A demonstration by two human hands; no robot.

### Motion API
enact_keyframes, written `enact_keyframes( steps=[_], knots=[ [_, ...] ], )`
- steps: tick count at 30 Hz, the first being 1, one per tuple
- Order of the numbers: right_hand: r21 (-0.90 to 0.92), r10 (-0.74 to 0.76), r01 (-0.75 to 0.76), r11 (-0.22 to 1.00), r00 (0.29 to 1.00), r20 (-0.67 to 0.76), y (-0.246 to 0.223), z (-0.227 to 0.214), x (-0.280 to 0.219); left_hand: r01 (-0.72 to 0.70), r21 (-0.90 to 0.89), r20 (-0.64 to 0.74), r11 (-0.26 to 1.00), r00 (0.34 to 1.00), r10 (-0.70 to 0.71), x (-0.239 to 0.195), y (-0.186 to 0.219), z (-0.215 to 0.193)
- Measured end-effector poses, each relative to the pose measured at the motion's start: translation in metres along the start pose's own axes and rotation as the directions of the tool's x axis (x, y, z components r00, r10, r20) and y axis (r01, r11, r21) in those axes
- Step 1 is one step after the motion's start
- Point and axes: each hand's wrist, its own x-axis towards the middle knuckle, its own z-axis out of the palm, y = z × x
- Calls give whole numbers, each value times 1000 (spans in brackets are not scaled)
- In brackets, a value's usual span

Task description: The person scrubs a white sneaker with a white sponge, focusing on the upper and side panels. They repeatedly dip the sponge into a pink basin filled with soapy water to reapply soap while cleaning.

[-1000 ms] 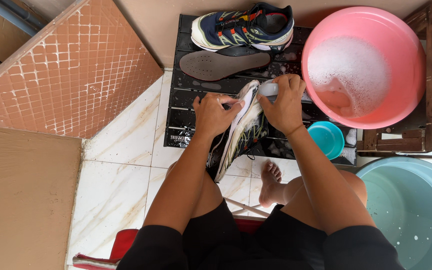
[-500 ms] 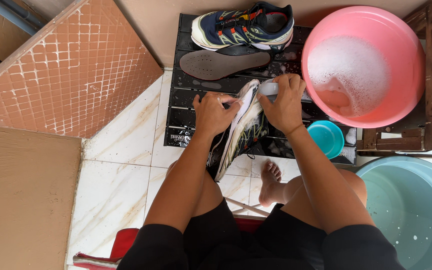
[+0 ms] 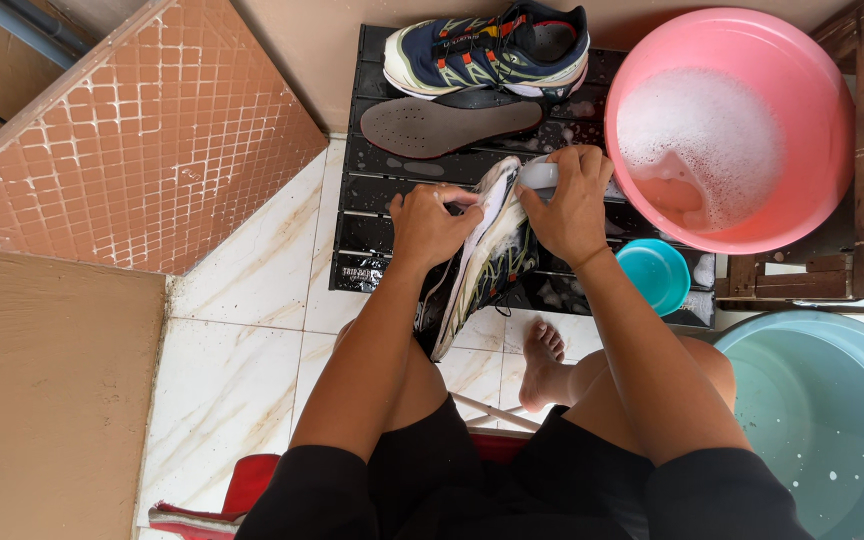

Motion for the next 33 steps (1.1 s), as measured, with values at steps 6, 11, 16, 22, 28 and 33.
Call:
enact_keyframes(
  steps=[6,11,16,22,28,33],
  knots=[
    [1,3,-3,1000,1000,25,0,-1,1,83,-3,13,997,997,-82,-4,16,-7],
    [-6,-1,1,1000,1000,13,-1,-1,1,120,-7,32,993,992,-120,-1,14,-7],
    [-1,-5,5,1000,1000,22,-2,-2,0,123,-30,13,992,992,-122,1,9,-3],
    [-15,-1,1,1000,1000,8,-1,2,0,181,-36,47,983,983,-179,-2,21,-9],
    [-11,-2,2,1000,1000,9,-1,-2,0,191,-9,74,982,979,-190,-1,18,-7],
    [0,9,-9,1000,1000,1,-5,-2,-1,162,-23,36,986,986,-161,-5,25,-9]
  ],
)
